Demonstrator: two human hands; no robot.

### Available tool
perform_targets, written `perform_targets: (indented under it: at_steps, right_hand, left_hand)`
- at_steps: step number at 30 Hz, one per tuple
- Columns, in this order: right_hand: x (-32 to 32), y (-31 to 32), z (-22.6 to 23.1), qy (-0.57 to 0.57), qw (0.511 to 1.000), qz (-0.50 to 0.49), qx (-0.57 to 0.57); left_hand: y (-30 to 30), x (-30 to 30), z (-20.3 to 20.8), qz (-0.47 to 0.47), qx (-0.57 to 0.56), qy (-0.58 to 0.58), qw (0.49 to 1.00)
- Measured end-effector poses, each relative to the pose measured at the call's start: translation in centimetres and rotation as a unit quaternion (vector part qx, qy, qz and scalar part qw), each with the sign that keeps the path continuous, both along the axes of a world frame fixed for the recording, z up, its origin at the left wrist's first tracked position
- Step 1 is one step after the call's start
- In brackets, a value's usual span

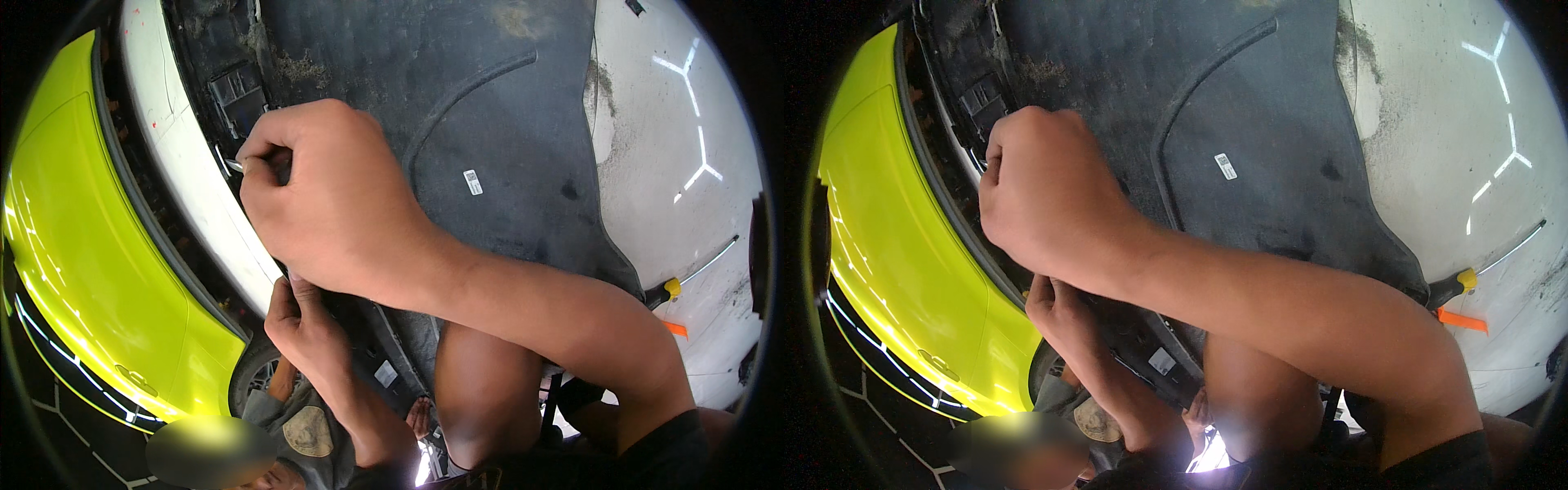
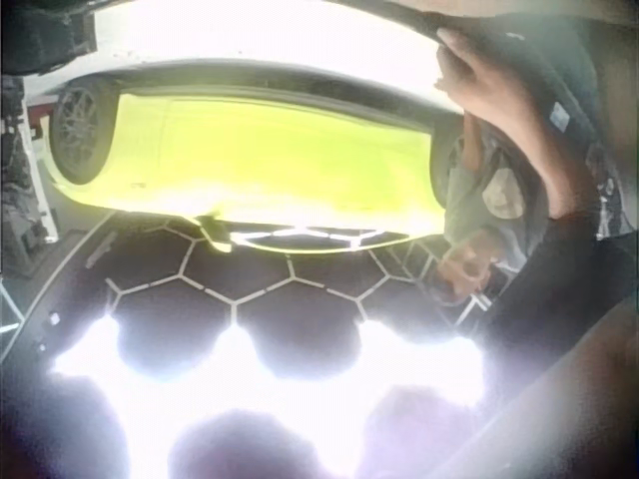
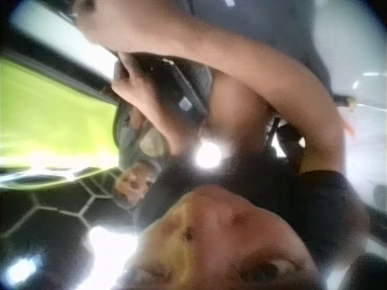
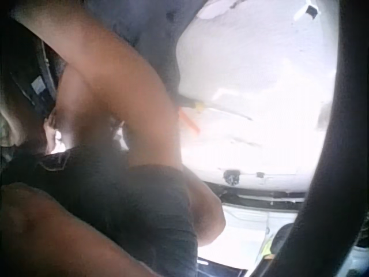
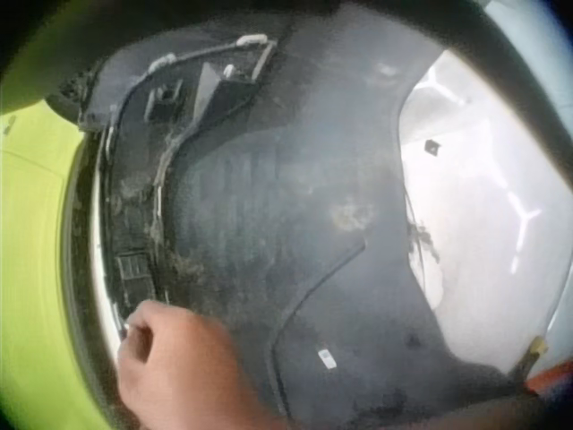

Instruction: The person selects a screwdriver from a tool cart and then uses it to remove fasteners from a large black plastic car part, likely a wheel arch liner, while another person assists by holding the part steady.

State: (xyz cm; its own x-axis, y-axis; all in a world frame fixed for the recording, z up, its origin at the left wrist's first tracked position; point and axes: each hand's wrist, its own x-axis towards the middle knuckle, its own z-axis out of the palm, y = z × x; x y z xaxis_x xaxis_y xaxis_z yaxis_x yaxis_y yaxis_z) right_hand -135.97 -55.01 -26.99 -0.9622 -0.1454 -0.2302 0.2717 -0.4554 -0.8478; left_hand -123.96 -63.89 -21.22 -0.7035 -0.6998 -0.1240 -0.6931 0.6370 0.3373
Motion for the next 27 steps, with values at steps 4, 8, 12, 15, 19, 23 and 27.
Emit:
perform_targets:
  at_steps: [4, 8, 12, 15, 19, 23, 27]
  right_hand:
    - [-0.2, -0.8, 2.5, -0.091, 0.994, -0.013, 0.052]
    - [-0.2, -2.1, 5.4, -0.192, 0.98, -0.041, 0.02]
    - [-0.6, -2.5, 6.4, -0.213, 0.975, -0.041, 0.057]
    - [-1.3, -2.2, 7.0, -0.248, 0.961, -0.013, 0.125]
    - [-2.9, -0.7, 7.0, -0.255, 0.943, 0.112, 0.183]
    - [-2.2, -0.6, 6.1, -0.198, 0.959, 0.069, 0.189]
    - [-3.3, -0.2, 4.8, -0.201, 0.963, 0.094, 0.153]
  left_hand:
    - [0.6, -0.1, 0.0, 0.005, -0.03, -0.024, 0.999]
    - [1.7, -0.8, 0.4, -0.016, 0.048, 0.021, 0.999]
    - [0.9, 0.3, 0.5, -0.048, 0.044, 0.022, 0.998]
    - [0.6, 1.3, -0.3, -0.049, 0.06, 0.031, 0.997]
    - [0.1, 0.1, 0.4, 0.025, 0.142, 0.029, 0.989]
    - [0.3, -0.9, 2.9, 0.021, 0.175, 0.018, 0.984]
    - [-0.3, -0.7, 1.9, -0.002, 0.132, 0.006, 0.991]
